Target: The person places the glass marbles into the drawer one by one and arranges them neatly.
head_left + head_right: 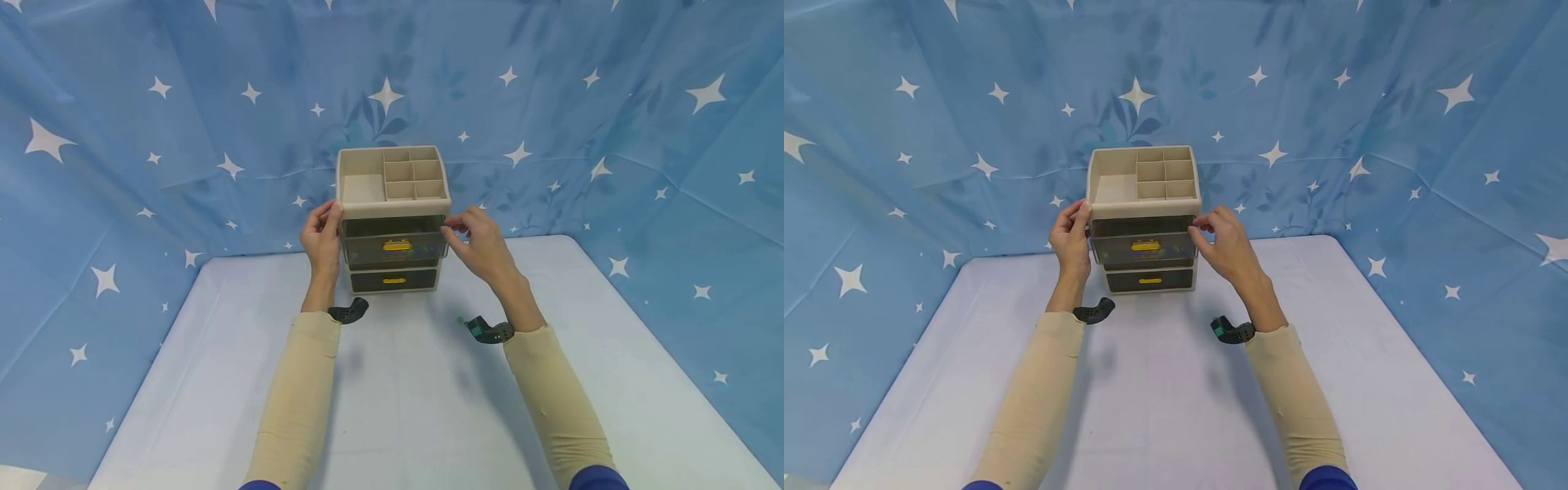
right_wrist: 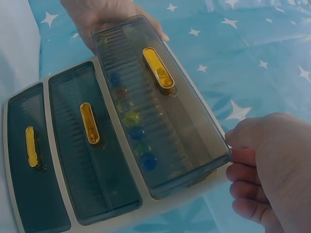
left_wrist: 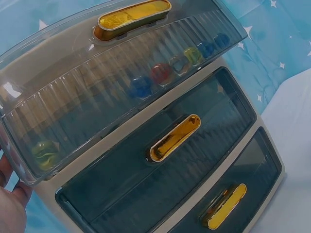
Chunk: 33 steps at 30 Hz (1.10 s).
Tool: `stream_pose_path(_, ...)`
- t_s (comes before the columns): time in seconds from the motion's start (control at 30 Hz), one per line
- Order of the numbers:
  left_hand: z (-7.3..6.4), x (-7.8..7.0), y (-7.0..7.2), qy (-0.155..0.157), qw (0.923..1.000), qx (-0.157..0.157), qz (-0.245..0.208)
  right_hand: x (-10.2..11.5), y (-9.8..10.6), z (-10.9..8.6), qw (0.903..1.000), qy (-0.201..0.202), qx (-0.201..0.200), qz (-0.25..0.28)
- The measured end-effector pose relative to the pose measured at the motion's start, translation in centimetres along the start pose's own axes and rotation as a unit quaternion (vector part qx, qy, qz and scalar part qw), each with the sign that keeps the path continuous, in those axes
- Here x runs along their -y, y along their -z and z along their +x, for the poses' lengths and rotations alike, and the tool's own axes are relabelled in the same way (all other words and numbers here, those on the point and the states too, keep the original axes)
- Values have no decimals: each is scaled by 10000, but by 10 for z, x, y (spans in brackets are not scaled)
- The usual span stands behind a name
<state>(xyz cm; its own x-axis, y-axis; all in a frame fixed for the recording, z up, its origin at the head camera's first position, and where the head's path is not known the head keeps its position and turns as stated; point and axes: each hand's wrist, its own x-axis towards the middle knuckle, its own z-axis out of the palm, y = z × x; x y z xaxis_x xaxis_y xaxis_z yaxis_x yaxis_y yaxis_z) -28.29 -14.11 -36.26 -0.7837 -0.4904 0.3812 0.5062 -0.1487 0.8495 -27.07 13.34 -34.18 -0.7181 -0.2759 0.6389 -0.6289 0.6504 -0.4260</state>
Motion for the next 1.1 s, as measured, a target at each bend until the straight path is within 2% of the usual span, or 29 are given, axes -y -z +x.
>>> stream_pose_path(0.33,1,-1,-1,-38,10000,-32,6,0,2,-4,9999,83,-100,10)
stream_pose_path(0.63,14,27,3,-88,9999,-105,20,-6,3,-12,9998,67,-183,25)
stream_pose_path(0.93,15,30,4,-161,9998,-130,83,-17,0,-25,9997,3,-257,-28)
stream_pose_path(1.1,15,29,4,-125,9999,-91,56,-23,-3,-35,9996,-224,-129,-115)
